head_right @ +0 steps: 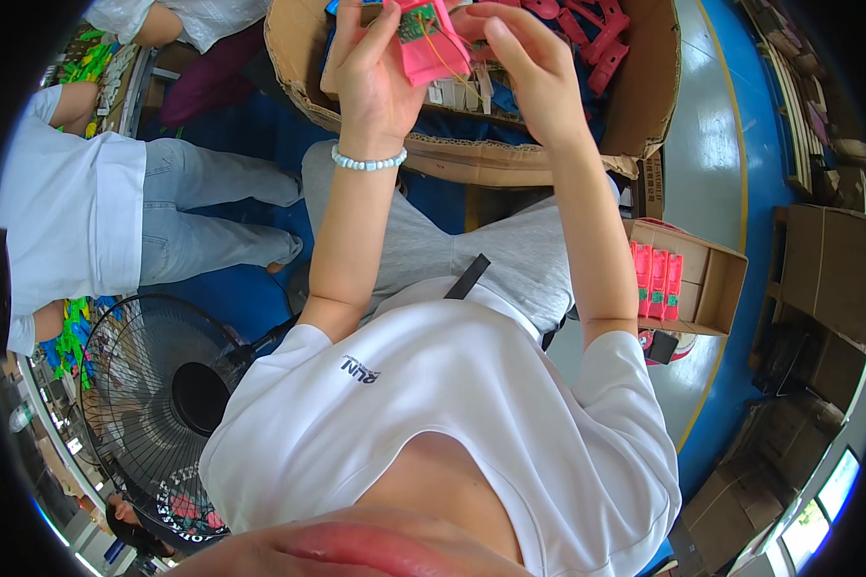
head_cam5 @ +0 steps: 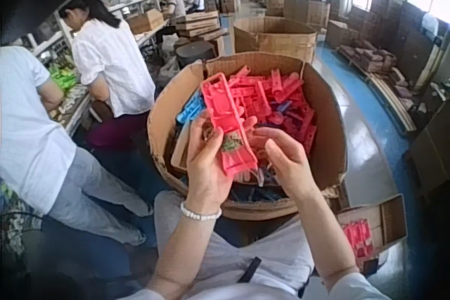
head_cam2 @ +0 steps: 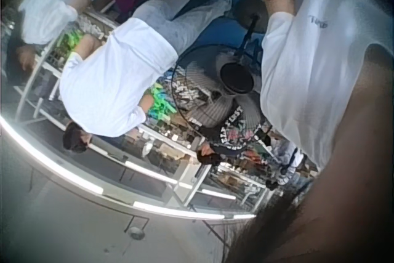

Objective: The person assembles electronic components into pink plastic housings by hand, then places the assembled units into a sorting tray.

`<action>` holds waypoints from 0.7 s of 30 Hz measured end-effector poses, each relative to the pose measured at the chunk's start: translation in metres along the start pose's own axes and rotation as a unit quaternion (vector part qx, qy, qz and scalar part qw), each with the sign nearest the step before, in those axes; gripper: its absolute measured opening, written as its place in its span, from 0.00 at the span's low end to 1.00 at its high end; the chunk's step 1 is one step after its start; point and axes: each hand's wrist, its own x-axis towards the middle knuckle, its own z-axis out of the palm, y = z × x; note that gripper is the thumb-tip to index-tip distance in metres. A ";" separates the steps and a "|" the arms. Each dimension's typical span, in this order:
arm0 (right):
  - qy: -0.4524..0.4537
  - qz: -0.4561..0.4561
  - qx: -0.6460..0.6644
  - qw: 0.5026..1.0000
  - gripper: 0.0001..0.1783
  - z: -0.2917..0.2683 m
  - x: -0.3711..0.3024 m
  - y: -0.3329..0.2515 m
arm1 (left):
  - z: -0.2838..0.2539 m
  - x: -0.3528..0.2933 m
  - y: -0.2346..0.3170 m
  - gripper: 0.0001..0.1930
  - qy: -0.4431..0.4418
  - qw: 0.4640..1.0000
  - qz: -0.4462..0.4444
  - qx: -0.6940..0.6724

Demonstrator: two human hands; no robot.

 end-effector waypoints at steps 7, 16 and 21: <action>-0.092 -0.074 -0.528 0.841 0.18 -0.006 -0.014 0.017 | 0.004 0.005 0.007 0.14 0.037 0.994 0.070 0.081; 0.073 -0.447 -0.533 0.715 0.11 0.018 0.007 -0.029 | -0.018 -0.014 0.004 0.26 0.116 0.929 0.021 0.350; 0.024 -0.485 -0.521 0.702 0.07 0.024 0.023 -0.046 | -0.012 -0.033 -0.004 0.22 0.020 0.985 -0.079 0.151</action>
